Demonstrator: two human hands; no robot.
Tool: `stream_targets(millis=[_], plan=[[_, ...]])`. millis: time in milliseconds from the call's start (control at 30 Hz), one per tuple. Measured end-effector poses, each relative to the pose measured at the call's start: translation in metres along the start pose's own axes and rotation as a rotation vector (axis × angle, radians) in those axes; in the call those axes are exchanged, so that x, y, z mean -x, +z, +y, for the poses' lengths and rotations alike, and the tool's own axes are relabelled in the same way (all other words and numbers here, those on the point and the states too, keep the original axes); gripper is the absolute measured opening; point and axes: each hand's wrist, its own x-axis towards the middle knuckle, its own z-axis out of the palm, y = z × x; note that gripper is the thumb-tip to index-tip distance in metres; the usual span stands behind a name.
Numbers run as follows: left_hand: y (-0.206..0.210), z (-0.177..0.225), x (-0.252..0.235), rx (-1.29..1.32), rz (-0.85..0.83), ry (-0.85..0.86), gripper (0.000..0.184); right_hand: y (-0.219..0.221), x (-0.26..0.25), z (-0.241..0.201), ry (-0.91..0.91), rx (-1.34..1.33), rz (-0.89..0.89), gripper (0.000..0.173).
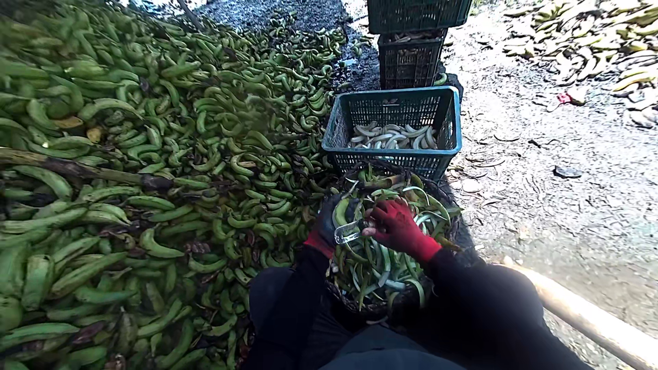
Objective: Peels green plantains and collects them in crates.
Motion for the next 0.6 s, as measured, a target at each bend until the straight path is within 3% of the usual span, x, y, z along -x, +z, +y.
stream_targets(millis=[100,233,367,433,533,600], plan=[[0.011,0.001,0.008,-0.076,0.072,0.046,0.039,0.004,-0.004,-0.010,0.036,0.030,0.026,0.057],[0.027,-0.026,0.013,-0.269,0.113,0.180,0.044,0.005,-0.017,0.001,0.384,-0.135,-0.069,0.050],[0.013,-0.028,0.010,-0.206,0.020,-0.042,0.045,0.002,-0.017,0.023,0.673,-0.286,-0.096,0.053],[-0.002,-0.019,0.004,-0.073,-0.013,-0.098,0.041,-0.003,-0.010,0.021,0.569,-0.335,-0.066,0.049],[-0.017,-0.012,-0.003,0.010,-0.070,0.009,0.038,-0.003,-0.004,0.008,0.214,-0.229,-0.198,0.058],[-0.008,-0.008,-0.002,0.054,-0.034,0.027,0.038,-0.003,-0.004,-0.004,0.117,-0.159,-0.263,0.063]])
